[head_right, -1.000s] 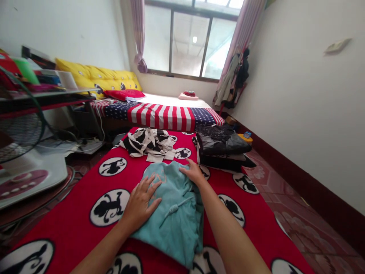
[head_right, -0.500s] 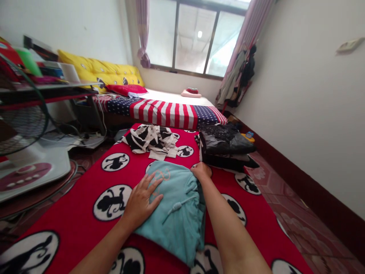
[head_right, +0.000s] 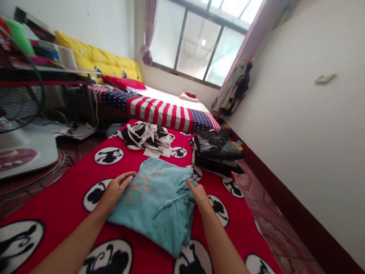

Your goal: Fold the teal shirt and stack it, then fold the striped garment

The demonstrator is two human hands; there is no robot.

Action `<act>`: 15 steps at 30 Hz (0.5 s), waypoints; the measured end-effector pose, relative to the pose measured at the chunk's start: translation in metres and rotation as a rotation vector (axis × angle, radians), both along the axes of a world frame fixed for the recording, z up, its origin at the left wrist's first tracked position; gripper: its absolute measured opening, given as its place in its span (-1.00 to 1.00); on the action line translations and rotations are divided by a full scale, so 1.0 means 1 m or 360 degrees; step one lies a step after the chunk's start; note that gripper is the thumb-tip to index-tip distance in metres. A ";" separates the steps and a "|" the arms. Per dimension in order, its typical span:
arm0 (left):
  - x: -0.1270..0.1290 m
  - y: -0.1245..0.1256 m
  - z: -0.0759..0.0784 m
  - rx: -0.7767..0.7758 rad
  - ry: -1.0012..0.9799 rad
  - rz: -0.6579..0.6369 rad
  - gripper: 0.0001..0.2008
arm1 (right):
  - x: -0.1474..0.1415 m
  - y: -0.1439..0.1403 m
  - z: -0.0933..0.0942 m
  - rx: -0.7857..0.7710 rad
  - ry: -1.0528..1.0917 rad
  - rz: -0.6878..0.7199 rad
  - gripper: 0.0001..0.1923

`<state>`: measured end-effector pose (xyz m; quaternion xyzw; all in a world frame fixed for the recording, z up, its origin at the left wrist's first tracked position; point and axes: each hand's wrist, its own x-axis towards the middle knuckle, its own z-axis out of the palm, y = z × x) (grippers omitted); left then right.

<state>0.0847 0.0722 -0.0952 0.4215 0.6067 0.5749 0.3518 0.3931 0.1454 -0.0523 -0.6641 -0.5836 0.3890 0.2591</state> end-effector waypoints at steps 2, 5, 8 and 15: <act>-0.002 -0.001 -0.001 0.0016 -0.0043 -0.0036 -0.48 | -0.011 -0.003 0.002 -0.0018 0.0112 0.0061 -0.44; -0.001 -0.002 0.000 0.0039 -0.0025 -0.0053 -0.47 | -0.029 -0.008 0.008 0.0063 0.0187 0.0068 -0.51; -0.001 -0.002 0.000 0.0031 -0.0010 -0.0024 -0.48 | -0.039 -0.021 0.017 0.0109 0.0299 0.0055 -0.56; -0.001 0.000 -0.003 0.0059 -0.0100 -0.0066 -0.54 | -0.035 -0.053 0.080 0.0148 0.0858 -0.0018 -0.58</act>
